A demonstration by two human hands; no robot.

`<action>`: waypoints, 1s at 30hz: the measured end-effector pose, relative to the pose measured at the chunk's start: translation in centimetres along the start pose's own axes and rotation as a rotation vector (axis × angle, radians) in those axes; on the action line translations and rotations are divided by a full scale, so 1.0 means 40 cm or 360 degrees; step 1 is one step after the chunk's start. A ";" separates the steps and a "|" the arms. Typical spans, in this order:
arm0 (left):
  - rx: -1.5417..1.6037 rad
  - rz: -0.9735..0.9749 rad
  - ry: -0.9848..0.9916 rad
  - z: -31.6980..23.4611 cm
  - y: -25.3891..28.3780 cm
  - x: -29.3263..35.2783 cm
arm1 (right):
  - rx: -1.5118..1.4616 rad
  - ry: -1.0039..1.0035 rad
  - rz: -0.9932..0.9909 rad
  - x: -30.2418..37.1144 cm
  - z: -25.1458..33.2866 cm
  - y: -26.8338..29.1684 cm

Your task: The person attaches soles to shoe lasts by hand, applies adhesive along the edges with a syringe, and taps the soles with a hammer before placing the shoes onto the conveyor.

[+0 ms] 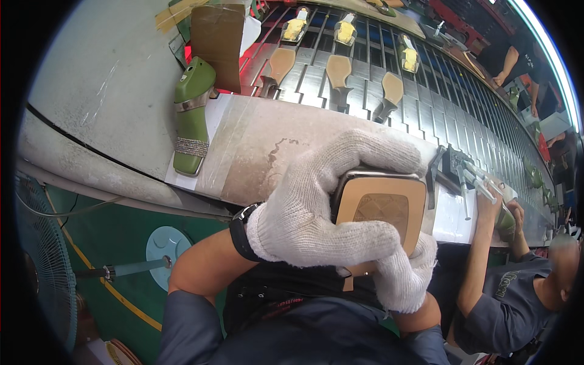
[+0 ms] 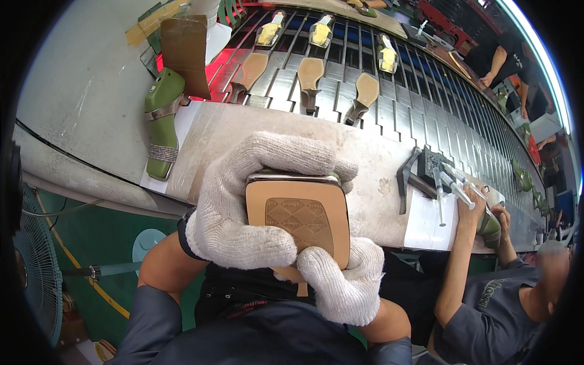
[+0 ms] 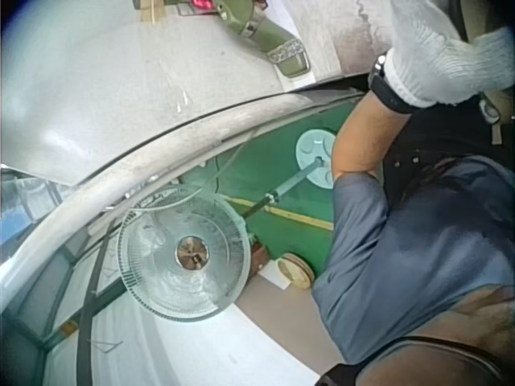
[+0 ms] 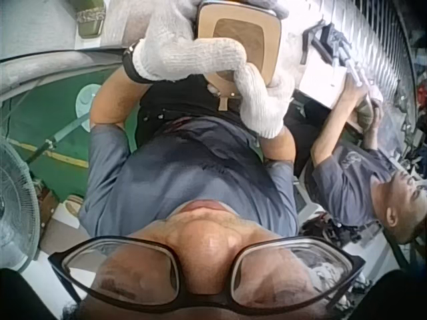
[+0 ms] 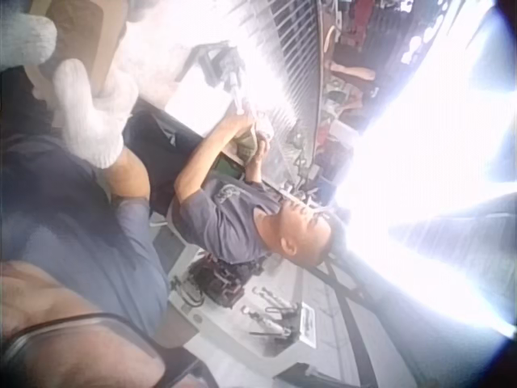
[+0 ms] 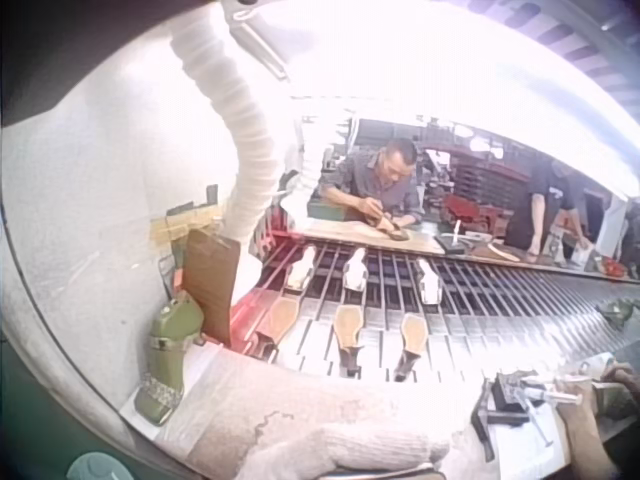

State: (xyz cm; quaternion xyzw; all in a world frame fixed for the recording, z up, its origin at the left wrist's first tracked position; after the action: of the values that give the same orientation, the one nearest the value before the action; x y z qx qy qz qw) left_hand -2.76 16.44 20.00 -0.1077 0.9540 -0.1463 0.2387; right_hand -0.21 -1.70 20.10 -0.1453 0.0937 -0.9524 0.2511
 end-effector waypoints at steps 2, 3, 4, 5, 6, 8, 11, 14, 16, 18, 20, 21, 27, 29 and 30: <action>-0.0011 0.0004 -0.0002 -0.001 -0.003 0.000 | -0.0003 0.0004 -0.0028 0.001 0.002 0.004; -0.0029 0.0002 -0.0004 -0.003 -0.002 0.002 | 0.0025 -0.0014 -0.0015 0.001 0.001 0.004; -0.0029 0.0001 -0.0005 -0.004 -0.001 0.003 | 0.0054 -0.0031 -0.0003 0.001 0.002 0.002; -0.0036 0.0001 0.0012 -0.004 0.000 0.004 | 0.0055 -0.0030 -0.0003 0.003 0.002 -0.002; -0.0042 0.0000 0.0029 -0.004 0.000 0.005 | 0.0035 0.0035 -0.0014 0.005 0.009 -0.010; -0.0010 -0.0058 0.0045 -0.008 -0.007 0.010 | 0.0013 0.0092 -0.0024 0.004 0.009 -0.013; 0.0025 -0.0104 0.0075 -0.021 -0.008 0.006 | -0.0033 0.0108 0.0003 0.005 -0.009 0.003; -0.0086 -0.0178 0.0112 -0.026 -0.013 0.010 | 0.0096 0.0051 0.0114 0.009 -0.016 0.010; -0.0145 -0.0226 0.0092 -0.030 -0.008 0.010 | 0.0107 0.0031 0.0066 0.012 -0.013 0.002; -0.0019 -0.0214 0.0137 -0.018 0.001 0.012 | 0.0159 0.0040 0.0053 0.013 -0.018 0.004; 0.0109 -0.0199 0.0182 -0.015 0.001 0.012 | 0.0210 0.0051 0.0036 0.013 -0.021 0.005; 0.0015 -0.0217 0.0146 -0.022 -0.002 0.015 | 0.0243 0.0099 0.0027 0.012 -0.023 0.004; -0.0167 -0.0195 0.0052 -0.038 -0.004 0.037 | 0.0444 0.0151 0.0001 0.020 -0.027 0.009; -0.0162 -0.0208 0.0110 -0.047 -0.003 0.039 | 0.0490 0.0180 0.0011 0.017 -0.033 0.008; -0.0134 -0.0222 0.0140 -0.050 -0.001 0.040 | 0.0519 0.0327 0.0012 0.017 -0.030 0.000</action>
State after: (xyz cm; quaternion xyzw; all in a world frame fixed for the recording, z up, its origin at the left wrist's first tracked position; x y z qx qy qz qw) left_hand -5.09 16.42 21.02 -0.1773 0.9590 -0.1269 0.1810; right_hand -1.14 -1.92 19.14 -0.0045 -0.0363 -0.9638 0.2641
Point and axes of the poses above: each hand's wrist, its own x-axis away from the middle knuckle, its own y-axis out of the back of the hand, z = x × y, the point moved 4 cm from there along -x, towards the middle knuckle, and after that the axes turned 15 degrees about -z, right-handed, at the moved point
